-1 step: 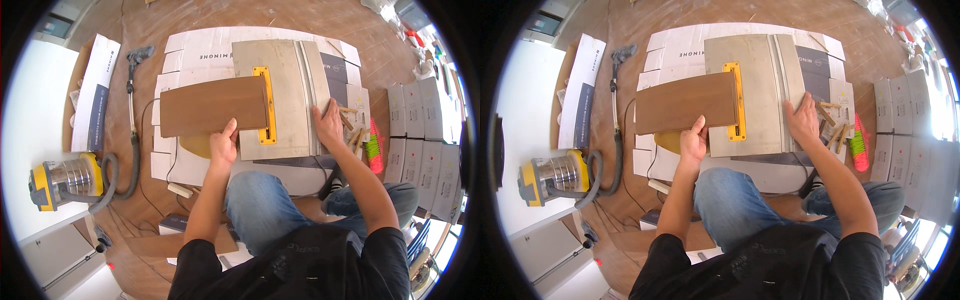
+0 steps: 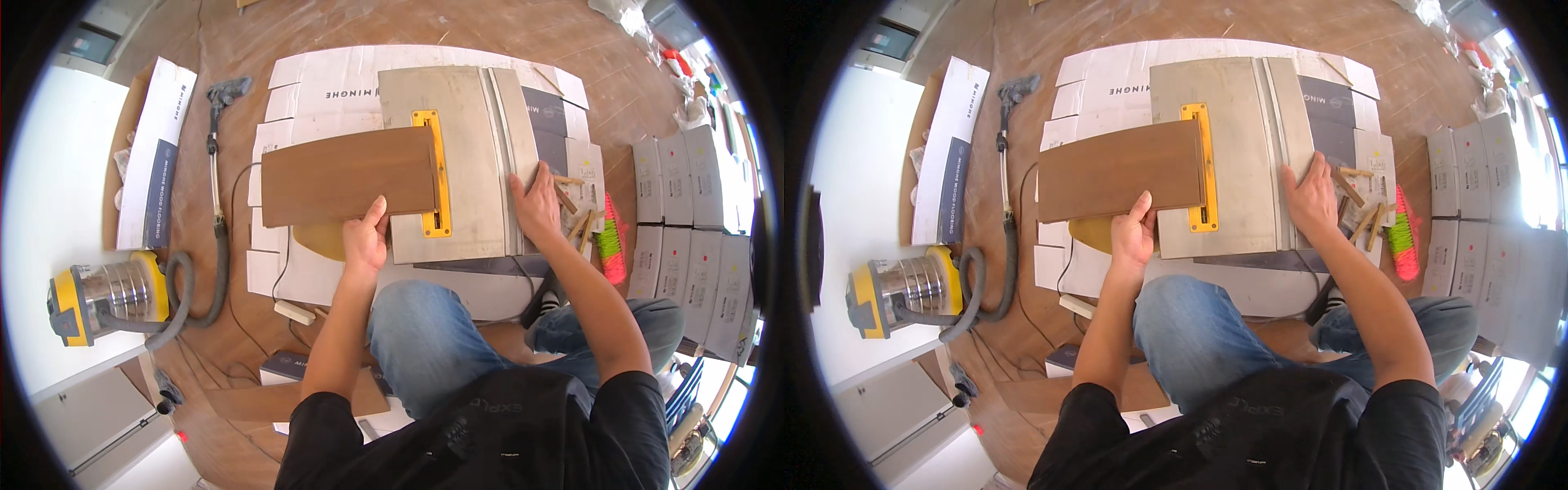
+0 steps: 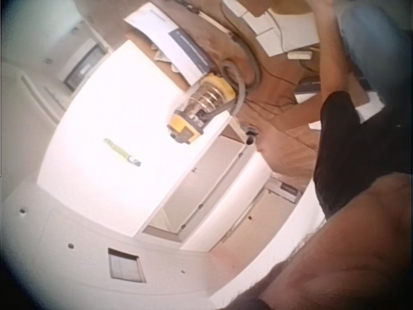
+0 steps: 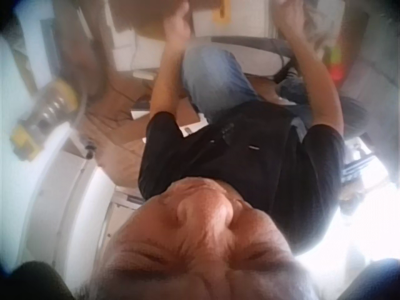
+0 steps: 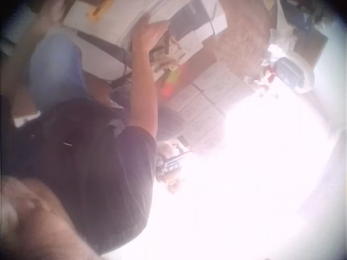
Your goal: The recorder uses a ruler and pencil to measure and mark a wood plank, then uses a table saw to cut the plank to size.
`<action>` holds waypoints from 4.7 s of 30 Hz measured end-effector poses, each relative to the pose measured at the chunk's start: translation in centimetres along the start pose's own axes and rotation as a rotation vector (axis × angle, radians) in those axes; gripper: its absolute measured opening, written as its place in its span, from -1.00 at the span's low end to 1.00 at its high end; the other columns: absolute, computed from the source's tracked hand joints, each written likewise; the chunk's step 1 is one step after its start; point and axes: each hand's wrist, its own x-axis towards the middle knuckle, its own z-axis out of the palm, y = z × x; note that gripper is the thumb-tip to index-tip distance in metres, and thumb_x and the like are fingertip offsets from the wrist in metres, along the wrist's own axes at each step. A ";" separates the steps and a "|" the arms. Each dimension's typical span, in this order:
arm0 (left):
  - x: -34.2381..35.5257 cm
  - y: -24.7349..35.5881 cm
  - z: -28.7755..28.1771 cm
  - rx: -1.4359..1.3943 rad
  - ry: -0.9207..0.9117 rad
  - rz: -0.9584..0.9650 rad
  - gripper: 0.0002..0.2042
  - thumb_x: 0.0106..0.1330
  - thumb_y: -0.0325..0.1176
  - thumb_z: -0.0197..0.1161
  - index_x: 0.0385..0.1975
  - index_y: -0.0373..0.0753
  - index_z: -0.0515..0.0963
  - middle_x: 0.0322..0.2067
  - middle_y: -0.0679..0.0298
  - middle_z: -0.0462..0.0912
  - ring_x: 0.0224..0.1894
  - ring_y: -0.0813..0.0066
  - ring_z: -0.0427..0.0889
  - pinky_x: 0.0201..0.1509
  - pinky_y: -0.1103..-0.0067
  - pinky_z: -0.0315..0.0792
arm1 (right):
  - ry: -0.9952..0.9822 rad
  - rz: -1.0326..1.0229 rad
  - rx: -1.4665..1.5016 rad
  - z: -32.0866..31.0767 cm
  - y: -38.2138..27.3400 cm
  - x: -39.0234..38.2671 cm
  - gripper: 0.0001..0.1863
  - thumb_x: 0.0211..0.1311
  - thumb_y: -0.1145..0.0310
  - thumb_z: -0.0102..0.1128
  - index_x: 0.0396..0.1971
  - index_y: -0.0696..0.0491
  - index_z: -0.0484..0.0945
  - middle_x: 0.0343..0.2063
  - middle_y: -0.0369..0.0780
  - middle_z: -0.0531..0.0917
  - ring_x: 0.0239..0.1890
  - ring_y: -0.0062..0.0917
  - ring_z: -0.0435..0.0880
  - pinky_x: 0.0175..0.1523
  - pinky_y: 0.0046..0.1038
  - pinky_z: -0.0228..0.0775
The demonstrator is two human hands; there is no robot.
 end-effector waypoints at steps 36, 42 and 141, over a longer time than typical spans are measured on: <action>-2.0 -0.5 -2.2 0.057 0.023 -0.077 -0.60 0.37 -0.50 0.42 0.18 -0.25 0.51 0.09 0.29 0.63 0.08 0.48 0.64 0.14 0.53 0.62 | -0.032 0.004 0.033 -0.6 -0.5 -0.3 -0.15 0.44 -0.09 0.11 0.39 0.34 0.16 0.26 0.22 0.43 0.29 0.12 0.47 0.37 -0.08 0.34; -2.2 -0.7 -2.0 0.046 0.011 -0.064 -0.59 0.37 -0.50 0.42 0.19 -0.25 0.50 0.09 0.30 0.62 0.08 0.48 0.64 0.15 0.52 0.62 | -0.025 -0.004 0.031 -0.3 0.0 -0.1 -0.14 0.44 -0.09 0.12 0.39 0.34 0.15 0.27 0.22 0.42 0.30 0.12 0.47 0.38 -0.07 0.34; -43.4 -4.4 -42.3 0.866 1.261 -0.134 -0.26 0.38 0.05 0.36 0.32 -0.49 0.41 0.20 -0.18 0.60 0.27 -0.04 0.57 0.32 0.30 0.43 | -0.140 0.042 0.478 1.8 10.6 0.1 -0.31 0.63 -0.08 -0.12 0.28 0.31 0.49 0.15 0.01 0.66 0.20 -0.24 0.60 0.37 -0.31 0.31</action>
